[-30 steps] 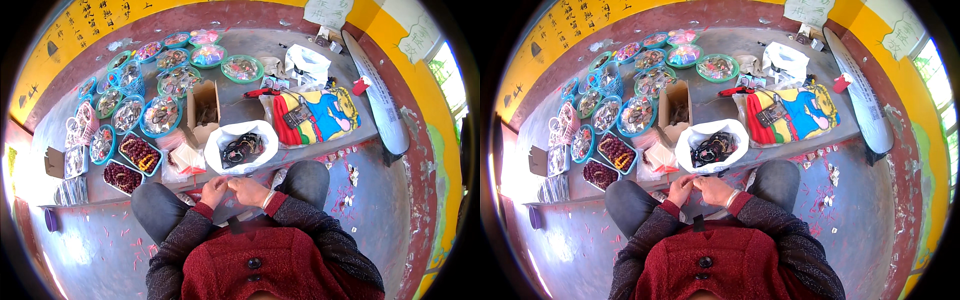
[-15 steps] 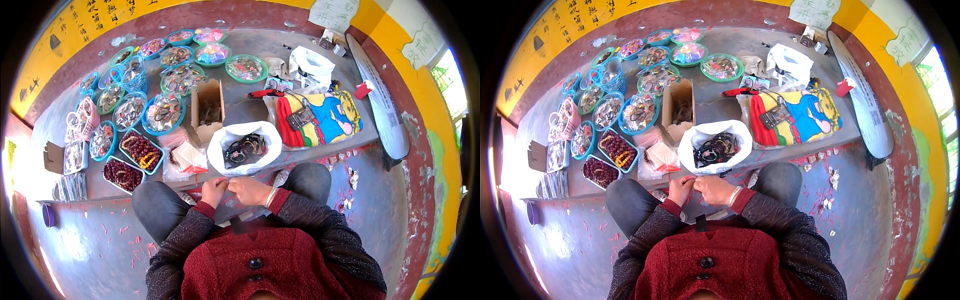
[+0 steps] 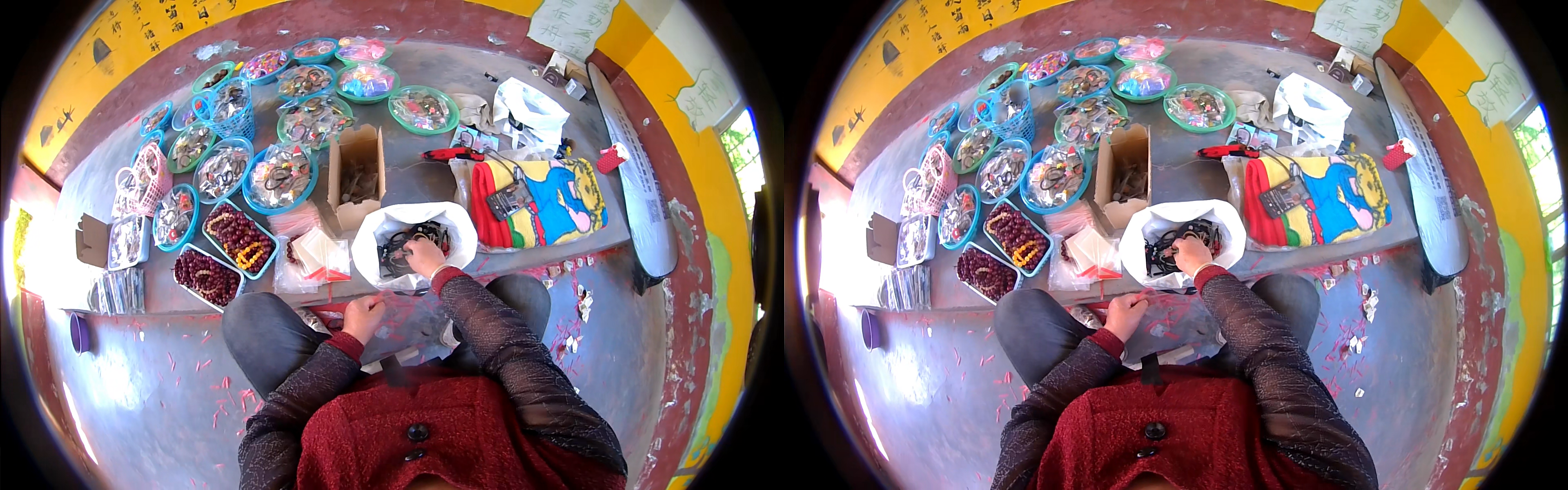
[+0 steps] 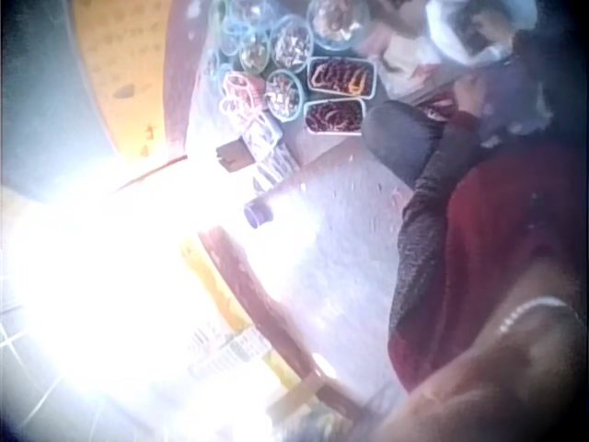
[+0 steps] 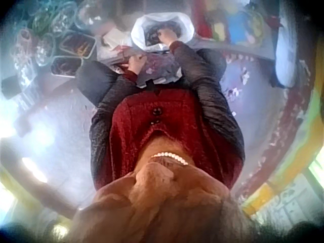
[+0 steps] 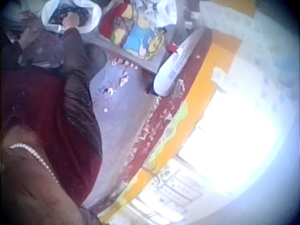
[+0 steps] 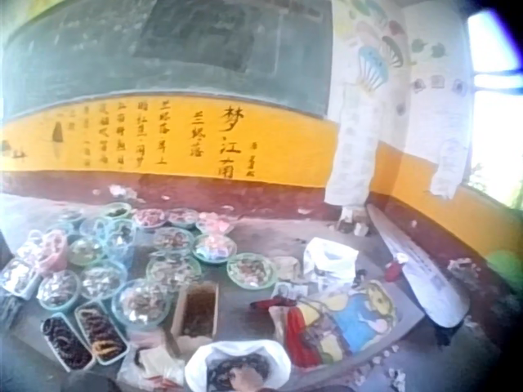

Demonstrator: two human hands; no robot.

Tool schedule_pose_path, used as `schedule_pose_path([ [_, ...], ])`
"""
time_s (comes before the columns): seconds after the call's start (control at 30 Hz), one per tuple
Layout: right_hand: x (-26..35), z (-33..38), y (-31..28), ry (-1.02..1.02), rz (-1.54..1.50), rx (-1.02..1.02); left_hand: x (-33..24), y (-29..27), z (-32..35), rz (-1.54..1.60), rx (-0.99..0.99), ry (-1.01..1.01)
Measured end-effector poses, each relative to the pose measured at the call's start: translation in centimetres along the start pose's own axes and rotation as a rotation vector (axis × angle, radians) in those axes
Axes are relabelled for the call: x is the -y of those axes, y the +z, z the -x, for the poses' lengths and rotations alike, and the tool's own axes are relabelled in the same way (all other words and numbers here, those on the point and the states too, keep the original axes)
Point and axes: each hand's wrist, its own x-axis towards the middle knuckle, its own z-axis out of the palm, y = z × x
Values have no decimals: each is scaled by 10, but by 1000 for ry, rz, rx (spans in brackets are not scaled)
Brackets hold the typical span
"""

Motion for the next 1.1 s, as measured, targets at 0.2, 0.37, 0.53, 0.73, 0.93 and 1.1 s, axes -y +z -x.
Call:
schedule_pose_path([
  [0.2, -1, -5, 17, 41, 101, -3, 1, 3, -1, -58, 3, 19],
  [0.37, -3, -9, 15, -9, -37, -84, -8, -1, 1, 4, 18, -4],
  [0.53, 21, -14, -27, 66, -324, 45, -12, -2, 3, 73, 18, -8],
  [0.73, 17, -14, -60, 187, -708, 159, -9, -3, 2, 20, 38, 0],
  [0.93, 50, 12, -116, 312, -1266, 313, 21, 1, -5, 32, -5, -4],
  [1.1, 64, 41, -130, 242, -1416, 429, 9, -7, -3, -20, 5, 26],
])
